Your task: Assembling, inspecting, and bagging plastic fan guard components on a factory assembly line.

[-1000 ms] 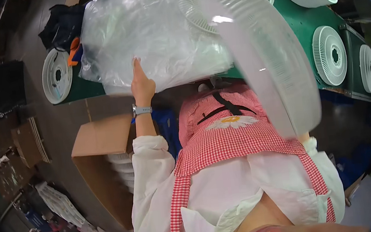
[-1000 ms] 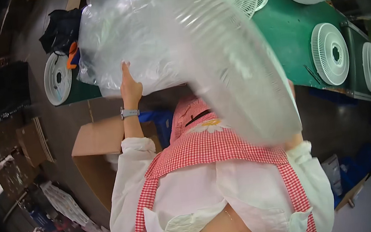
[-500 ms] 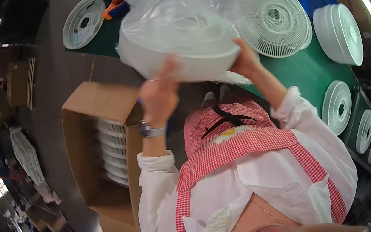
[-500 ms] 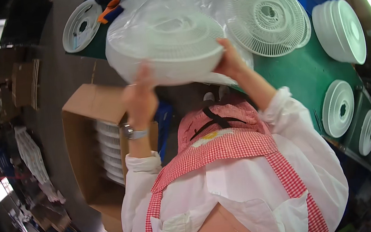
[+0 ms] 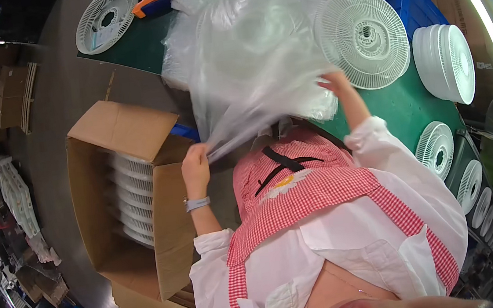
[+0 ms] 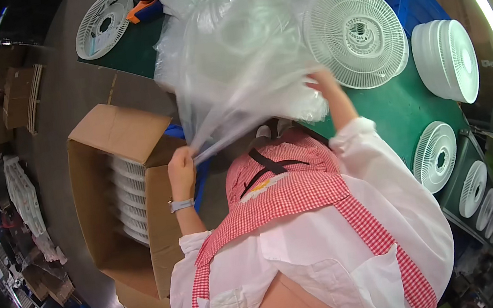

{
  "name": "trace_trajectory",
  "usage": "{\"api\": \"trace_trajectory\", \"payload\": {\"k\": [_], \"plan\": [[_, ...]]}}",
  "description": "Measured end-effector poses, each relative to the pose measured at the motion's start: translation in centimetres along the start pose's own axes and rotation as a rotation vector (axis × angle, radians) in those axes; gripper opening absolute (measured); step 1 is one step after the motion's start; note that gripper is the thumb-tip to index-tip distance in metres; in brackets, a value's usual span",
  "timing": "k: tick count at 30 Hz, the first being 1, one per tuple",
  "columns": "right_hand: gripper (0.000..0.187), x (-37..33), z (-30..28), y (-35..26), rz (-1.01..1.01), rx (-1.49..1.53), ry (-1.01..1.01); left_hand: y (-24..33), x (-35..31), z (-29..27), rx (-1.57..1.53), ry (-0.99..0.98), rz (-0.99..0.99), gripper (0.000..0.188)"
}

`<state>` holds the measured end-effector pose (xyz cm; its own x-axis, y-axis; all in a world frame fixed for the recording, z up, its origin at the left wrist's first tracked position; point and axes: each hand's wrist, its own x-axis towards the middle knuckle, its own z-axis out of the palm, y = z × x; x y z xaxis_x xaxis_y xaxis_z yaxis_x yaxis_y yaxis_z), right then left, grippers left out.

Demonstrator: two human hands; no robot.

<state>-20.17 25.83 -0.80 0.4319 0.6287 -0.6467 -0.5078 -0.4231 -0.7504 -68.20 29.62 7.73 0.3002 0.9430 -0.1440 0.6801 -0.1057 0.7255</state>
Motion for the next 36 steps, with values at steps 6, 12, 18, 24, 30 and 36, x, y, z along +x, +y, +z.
{"api": "trace_trajectory", "payload": {"k": [6, 12, 18, 24, 30, 36], "plan": [[0.048, -9.7, -6.1, -8.1, 0.119, -1.016, -0.177, -3.1, 2.7, 2.9, -0.636, -0.302, -0.163, 0.051], [0.051, -4.4, 1.4, 2.9, 0.037, -0.543, -0.192, -1.4, 6.5, 19.0, -0.599, -0.444, -0.007, 0.057], [0.027, -15.3, 10.7, 2.6, -0.416, -1.346, -0.38, 10.8, 6.8, 16.2, -0.432, -0.559, 0.202, 0.045], [0.04, -9.7, 4.0, 3.6, 0.225, -0.206, -0.309, 15.4, 6.2, 13.9, 0.447, -0.242, 0.135, 0.014], [0.043, -5.2, 5.4, 5.2, 0.279, -0.486, -0.477, 16.7, 4.6, 12.8, -0.029, -0.263, 0.863, 0.015], [0.014, -13.9, 8.3, -2.7, -0.605, -1.608, -0.394, 13.9, 10.3, 12.5, 0.512, -0.061, 0.717, 0.07]]}}
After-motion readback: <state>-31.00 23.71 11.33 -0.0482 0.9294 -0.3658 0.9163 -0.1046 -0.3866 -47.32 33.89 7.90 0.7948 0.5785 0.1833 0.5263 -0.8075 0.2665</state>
